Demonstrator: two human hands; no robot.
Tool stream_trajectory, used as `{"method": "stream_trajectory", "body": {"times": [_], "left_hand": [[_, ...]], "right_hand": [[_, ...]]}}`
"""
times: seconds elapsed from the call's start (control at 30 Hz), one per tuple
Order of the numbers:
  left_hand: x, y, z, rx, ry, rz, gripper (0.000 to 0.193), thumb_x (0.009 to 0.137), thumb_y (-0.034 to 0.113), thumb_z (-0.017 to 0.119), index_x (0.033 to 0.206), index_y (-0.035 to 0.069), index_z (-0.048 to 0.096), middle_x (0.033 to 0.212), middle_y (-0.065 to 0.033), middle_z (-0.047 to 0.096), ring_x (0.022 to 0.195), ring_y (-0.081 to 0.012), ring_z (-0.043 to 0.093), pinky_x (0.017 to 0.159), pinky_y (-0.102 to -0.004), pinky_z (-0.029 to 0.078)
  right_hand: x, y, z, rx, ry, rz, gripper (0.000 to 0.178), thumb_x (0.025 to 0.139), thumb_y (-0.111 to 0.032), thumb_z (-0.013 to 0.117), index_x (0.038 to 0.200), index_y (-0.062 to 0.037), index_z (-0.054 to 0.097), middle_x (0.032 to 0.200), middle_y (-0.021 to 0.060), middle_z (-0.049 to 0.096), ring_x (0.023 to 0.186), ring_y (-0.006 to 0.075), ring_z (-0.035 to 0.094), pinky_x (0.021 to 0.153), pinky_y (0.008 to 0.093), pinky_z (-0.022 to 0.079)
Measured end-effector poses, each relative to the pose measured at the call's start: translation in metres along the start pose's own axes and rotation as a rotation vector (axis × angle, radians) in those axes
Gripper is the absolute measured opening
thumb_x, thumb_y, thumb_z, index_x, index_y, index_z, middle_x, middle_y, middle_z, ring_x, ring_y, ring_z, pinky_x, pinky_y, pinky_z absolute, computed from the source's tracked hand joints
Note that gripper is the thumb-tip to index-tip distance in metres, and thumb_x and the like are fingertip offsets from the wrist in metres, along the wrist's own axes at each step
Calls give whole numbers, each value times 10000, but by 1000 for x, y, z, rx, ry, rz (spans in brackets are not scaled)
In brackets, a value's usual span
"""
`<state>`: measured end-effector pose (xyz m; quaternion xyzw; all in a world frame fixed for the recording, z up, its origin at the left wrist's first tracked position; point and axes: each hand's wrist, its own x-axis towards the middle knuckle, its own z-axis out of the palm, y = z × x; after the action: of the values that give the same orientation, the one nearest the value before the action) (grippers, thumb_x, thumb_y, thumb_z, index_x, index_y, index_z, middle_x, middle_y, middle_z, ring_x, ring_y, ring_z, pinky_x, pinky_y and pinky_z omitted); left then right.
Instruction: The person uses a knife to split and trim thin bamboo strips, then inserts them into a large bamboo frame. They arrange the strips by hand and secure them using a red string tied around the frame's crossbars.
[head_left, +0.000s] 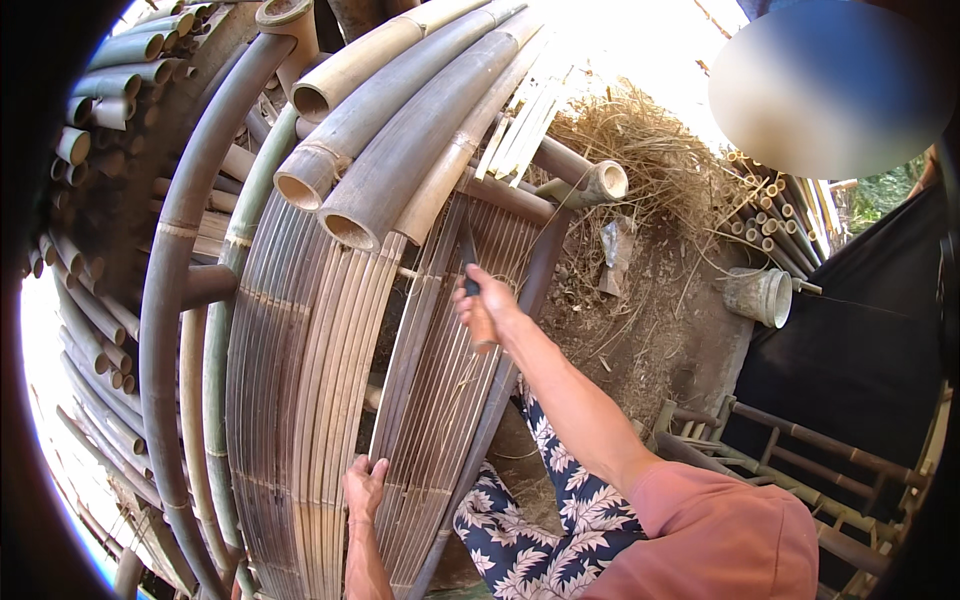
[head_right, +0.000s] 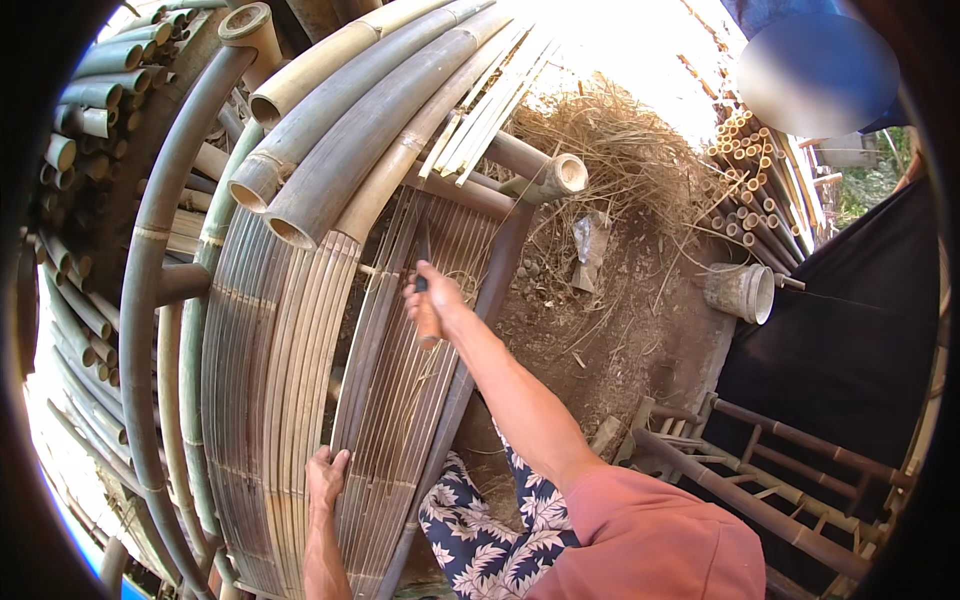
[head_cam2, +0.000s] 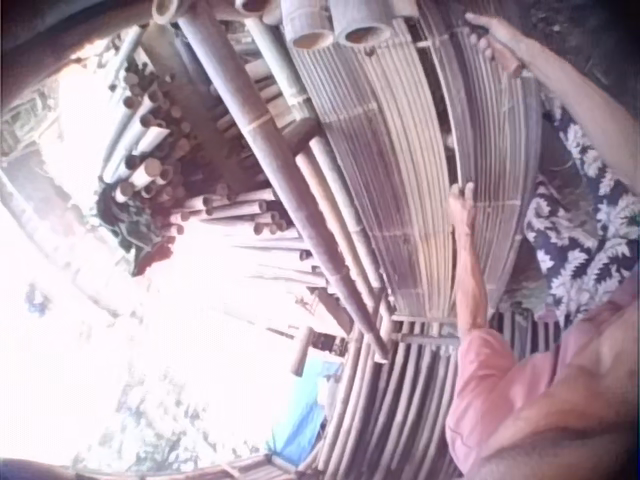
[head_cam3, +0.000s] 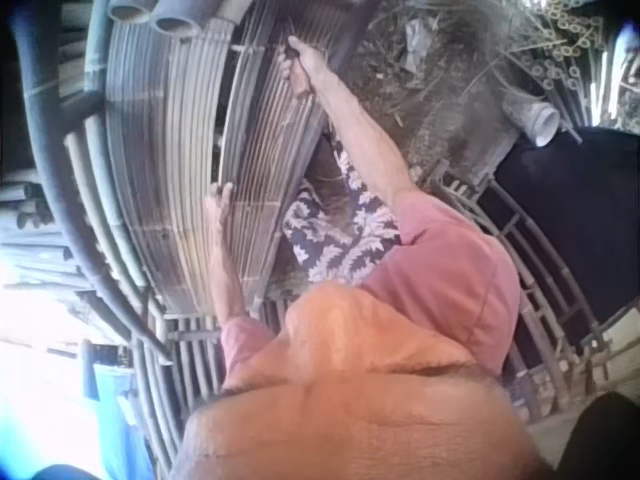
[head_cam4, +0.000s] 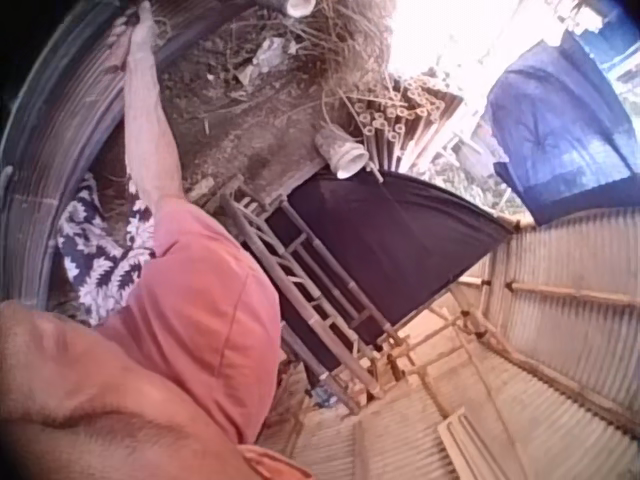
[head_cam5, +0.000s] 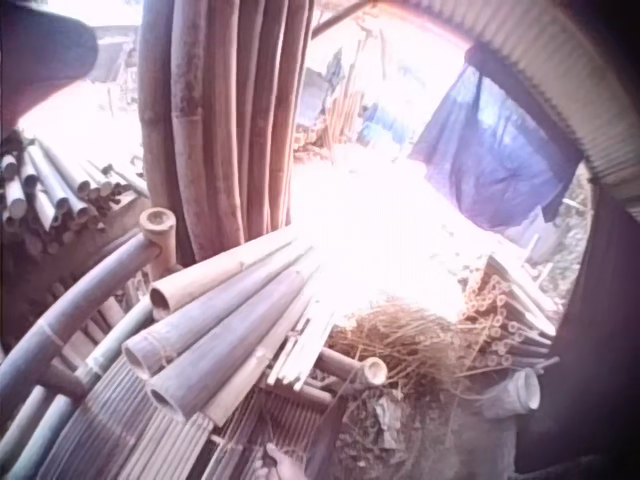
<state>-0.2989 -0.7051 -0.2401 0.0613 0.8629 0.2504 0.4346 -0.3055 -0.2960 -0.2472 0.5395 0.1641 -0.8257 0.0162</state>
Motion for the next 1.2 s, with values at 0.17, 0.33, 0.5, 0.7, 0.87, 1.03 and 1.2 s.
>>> {"method": "stream_trajectory", "body": {"times": [0.17, 0.33, 0.5, 0.7, 0.87, 1.03, 1.2], "left_hand": [[-9, -21, -46, -217, 45, -53, 274, 829, 207, 761, 804, -50, 671, 615, -129, 625, 545, -177, 551, 541, -359, 446], [-1, -24, -57, -438, 30, -128, 287, 798, 222, 798, 844, -48, 710, 685, -99, 671, 616, -150, 592, 599, -311, 473], [-2, -11, -52, -218, -9, -178, 405, 754, 359, 831, 826, -26, 729, 668, -113, 654, 597, -181, 587, 603, -348, 473], [29, -41, 3, -189, -45, -165, 544, 739, 397, 840, 839, -118, 696, 702, -185, 669, 643, -241, 639, 622, -372, 491], [35, -7, 6, 103, 70, -138, 554, 797, 314, 790, 1130, -95, 622, 947, -205, 689, 922, -337, 660, 837, -389, 526], [-18, 24, 20, 192, 564, 62, 376, 893, 212, 656, 1174, -30, 593, 1109, -194, 603, 1103, -330, 569, 914, -427, 487], [-7, 44, 67, 198, 215, 198, 459, 878, 229, 655, 1220, -49, 524, 1191, -244, 558, 1090, -401, 539, 963, -457, 443]], "right_hand": [[-20, -9, 6, -270, 37, -57, 289, 1003, -359, 512, 934, -79, 489, 676, 28, 544, 497, 106, 498, 420, 293, 456], [-52, 36, 6, 157, -44, -5, 338, 983, -430, 529, 969, -94, 489, 736, 46, 553, 538, 103, 511, 463, 271, 443], [-31, 36, 6, 71, 56, -115, 361, 989, -416, 525, 979, -56, 511, 713, 50, 554, 522, 123, 557, 436, 292, 491], [-48, 81, 10, -1079, 462, -583, 449, 973, -418, 544, 1115, 7, 528, 814, 146, 624, 768, 275, 653, 677, 411, 536], [-45, 63, -23, -1190, 439, -582, 457, 962, -416, 563, 1106, 17, 533, 812, 148, 637, 764, 281, 652, 670, 401, 526], [-55, 71, -40, -553, 229, -343, 408, 990, -447, 521, 1052, -45, 547, 713, 43, 575, 526, 131, 578, 428, 286, 494], [-81, 69, -41, 54, 38, -198, 440, 1007, -475, 453, 1091, -48, 515, 766, 41, 561, 573, 122, 544, 466, 290, 476]]}}
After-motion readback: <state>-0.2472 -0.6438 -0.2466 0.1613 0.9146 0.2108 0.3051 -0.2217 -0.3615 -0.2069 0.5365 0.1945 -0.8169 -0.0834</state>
